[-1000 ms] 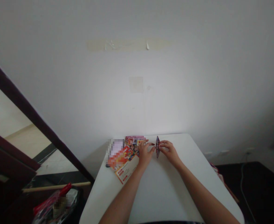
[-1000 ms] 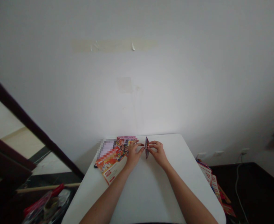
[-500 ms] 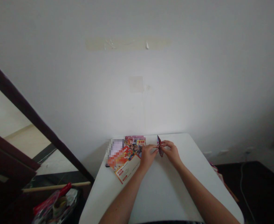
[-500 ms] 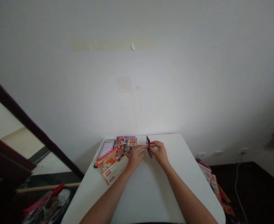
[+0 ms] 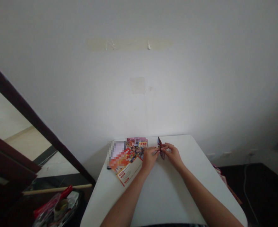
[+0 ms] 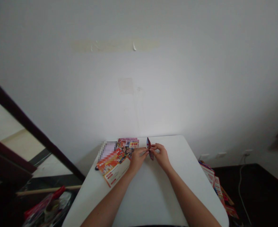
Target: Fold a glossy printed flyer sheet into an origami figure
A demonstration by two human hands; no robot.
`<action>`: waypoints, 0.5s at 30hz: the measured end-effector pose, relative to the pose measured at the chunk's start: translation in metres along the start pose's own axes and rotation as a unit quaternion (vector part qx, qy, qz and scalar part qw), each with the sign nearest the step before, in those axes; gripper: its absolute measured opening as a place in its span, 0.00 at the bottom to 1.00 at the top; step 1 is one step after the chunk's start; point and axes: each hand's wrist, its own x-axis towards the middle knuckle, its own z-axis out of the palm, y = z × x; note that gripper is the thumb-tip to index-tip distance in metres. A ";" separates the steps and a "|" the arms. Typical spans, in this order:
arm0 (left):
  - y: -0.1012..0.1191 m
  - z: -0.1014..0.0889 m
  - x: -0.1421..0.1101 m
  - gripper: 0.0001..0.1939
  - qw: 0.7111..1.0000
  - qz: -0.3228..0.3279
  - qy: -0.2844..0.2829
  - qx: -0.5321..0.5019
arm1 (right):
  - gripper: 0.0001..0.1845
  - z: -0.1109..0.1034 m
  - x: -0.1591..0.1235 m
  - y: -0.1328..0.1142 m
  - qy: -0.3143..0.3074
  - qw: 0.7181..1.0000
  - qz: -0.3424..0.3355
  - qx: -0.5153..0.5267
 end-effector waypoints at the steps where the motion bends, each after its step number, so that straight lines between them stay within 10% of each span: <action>1: 0.000 0.000 0.000 0.09 1.000 0.000 0.000 0.000 | 0.14 0.000 0.000 -0.001 -0.007 1.000 0.004 0.004; 15: -0.001 -0.001 0.000 0.09 0.999 -0.019 0.025 -0.013 | 0.15 -0.006 0.002 -0.004 -0.033 0.999 -0.013 -0.009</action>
